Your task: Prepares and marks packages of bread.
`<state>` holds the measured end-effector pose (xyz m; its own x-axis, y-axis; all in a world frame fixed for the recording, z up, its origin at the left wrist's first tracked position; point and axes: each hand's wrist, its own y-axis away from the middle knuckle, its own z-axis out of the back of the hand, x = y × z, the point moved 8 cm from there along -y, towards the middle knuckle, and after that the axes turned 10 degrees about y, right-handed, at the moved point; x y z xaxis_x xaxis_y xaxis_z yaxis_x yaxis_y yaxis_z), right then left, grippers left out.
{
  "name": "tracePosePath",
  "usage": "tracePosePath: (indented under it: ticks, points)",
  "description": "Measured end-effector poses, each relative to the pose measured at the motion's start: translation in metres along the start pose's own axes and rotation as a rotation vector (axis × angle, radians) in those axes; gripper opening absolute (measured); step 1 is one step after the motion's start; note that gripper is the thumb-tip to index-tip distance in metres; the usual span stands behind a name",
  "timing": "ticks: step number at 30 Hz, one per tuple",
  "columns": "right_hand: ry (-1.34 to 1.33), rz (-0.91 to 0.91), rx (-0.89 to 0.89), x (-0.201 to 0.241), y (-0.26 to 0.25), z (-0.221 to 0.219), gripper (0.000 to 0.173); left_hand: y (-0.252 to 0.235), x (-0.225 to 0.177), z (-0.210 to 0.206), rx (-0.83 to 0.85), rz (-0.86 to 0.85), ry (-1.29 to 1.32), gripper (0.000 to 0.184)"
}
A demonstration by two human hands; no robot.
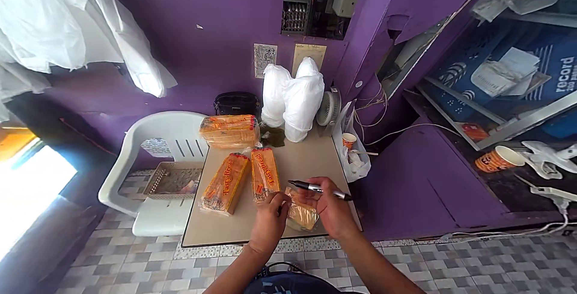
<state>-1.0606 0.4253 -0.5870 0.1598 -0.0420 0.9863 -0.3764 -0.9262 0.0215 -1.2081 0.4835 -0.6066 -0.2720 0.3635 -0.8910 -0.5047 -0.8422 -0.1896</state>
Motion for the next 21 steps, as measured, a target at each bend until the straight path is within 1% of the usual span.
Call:
tracePosePath:
  ticks: [1, 4, 8, 10, 13, 21]
  points:
    - [-0.024, 0.021, -0.043, -0.01, 0.002, 0.0, 0.025, 0.0, 0.0, -0.002, 0.012, 0.006, 0.009, 0.017]
    - [0.005, 0.114, -0.147, -0.021, 0.002, 0.008, 0.025, 0.0, 0.002, -0.006, 0.022, -0.005, 0.026, 0.016]
    - [0.184, 0.241, -0.25, -0.009, 0.003, 0.019, 0.006, -0.002, 0.004, -0.005, 0.015, 0.002, 0.054, 0.016]
    - [0.249, 0.264, -0.295, -0.01, 0.003, 0.025, 0.006, -0.002, 0.006, -0.004, 0.02, 0.019, 0.058, 0.016]
    - [0.296, 0.241, -0.313, -0.014, 0.003, 0.028, 0.008, -0.001, 0.007, -0.004, 0.033, 0.027, 0.067, 0.017]
    - [0.433, 0.255, -0.276, -0.012, -0.001, 0.025, 0.005, 0.001, 0.007, -0.005, 0.033, -0.014, 0.105, 0.017]
